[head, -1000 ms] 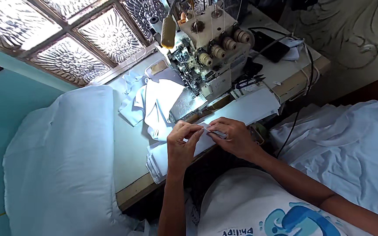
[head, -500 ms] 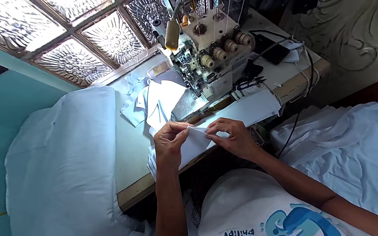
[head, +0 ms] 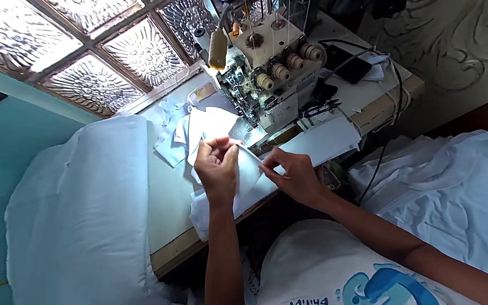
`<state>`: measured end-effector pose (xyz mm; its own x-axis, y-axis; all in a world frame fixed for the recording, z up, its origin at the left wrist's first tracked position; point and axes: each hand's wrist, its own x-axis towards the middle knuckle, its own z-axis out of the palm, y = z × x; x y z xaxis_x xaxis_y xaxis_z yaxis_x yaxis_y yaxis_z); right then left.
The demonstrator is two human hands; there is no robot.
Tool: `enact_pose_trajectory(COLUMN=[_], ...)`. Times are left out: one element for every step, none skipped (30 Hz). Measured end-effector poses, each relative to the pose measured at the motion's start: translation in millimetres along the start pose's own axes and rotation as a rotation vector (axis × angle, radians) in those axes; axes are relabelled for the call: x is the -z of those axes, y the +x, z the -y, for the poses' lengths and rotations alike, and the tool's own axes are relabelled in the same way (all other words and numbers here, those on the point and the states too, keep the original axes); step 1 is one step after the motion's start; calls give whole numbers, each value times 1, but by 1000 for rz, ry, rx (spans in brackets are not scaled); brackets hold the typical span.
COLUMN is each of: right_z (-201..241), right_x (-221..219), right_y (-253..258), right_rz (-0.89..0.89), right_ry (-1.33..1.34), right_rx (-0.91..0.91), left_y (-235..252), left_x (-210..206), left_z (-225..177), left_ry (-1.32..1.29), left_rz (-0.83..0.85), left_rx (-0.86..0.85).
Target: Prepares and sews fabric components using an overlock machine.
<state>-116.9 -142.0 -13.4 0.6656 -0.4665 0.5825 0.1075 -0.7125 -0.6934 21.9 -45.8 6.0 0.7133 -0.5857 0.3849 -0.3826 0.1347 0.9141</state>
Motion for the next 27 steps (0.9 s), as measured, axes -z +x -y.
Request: enact_pose_trajectory(right_z=[-2,-4,-8,-12,-16,-20,-22,-24,-25,-26,-26,-25,-23,-21,-19,-18,-17,-17,-17,-17,-17,-18,-18,-17,-17,-17,-17], right_x=[-1,-2,-3,-4,-5,-6,-6,-5,-5,-5,-4,-4,-2,-1,2,4,7,10,12,13,14,14,13,12,12,12,11], right_y=[5,11,15,18,21,22,24,25,24,23,22,21,21,20,19,17,15,12,10,8,7,7,9,11,14,17,18], right_rz=[1,-5,-11,-17,-20,-18,-6,7,17,26,35,45,54,62,72,82,89,90,89,84,75,64,52,44,45,53,57], right_ry=[-30,-60,-86,-106,-115,-111,-94,-70,-48,-31,-22,-18,-18,-24,-32,-36,-39,-45,-50,-57,-68,-83,-97,-113,-126,-141,-158], right_rx=[-20,-39,-55,-66,-81,-106,-135,-163,-185,-200,-211,-221,-231,-243,-256,-266,-274,-280,-286,-291,-296,-296,-292,-285,-275,-267,-251], left_y=[10,20,29,37,43,47,50,51,50,48,44,39,32,23,17,12,9,7,7,6,6,7,9,11,13,15,16], left_x=[-6,-11,-16,-21,-24,-26,-28,-30,-32,-33,-33,-33,-32,-30,-30,-31,-32,-33,-35,-36,-37,-37,-37,-38,-39,-40,-40], left_z=[3,7,13,19,24,27,27,25,23,21,20,19,17,15,13,12,11,11,11,12,13,13,13,13,13,13,13], left_ry=[89,167,242,333,432,528,614,694,762,828,895,946,982,999,987,949,902,858,822,795,787,794,801,814,829,842,854], left_rz=[-35,-60,-72,-74,-60,-32,3,35,50,57,64,63,71,98,109,117,122,122,121,122,126,133,137,134,125,113,104], left_rx=[-33,-55,-77,-98,-113,-126,-138,-153,-177,-194,-201,-221,-242,-251,-254,-247,-240,-231,-223,-217,-213,-209,-203,-196,-193,-193,-199])
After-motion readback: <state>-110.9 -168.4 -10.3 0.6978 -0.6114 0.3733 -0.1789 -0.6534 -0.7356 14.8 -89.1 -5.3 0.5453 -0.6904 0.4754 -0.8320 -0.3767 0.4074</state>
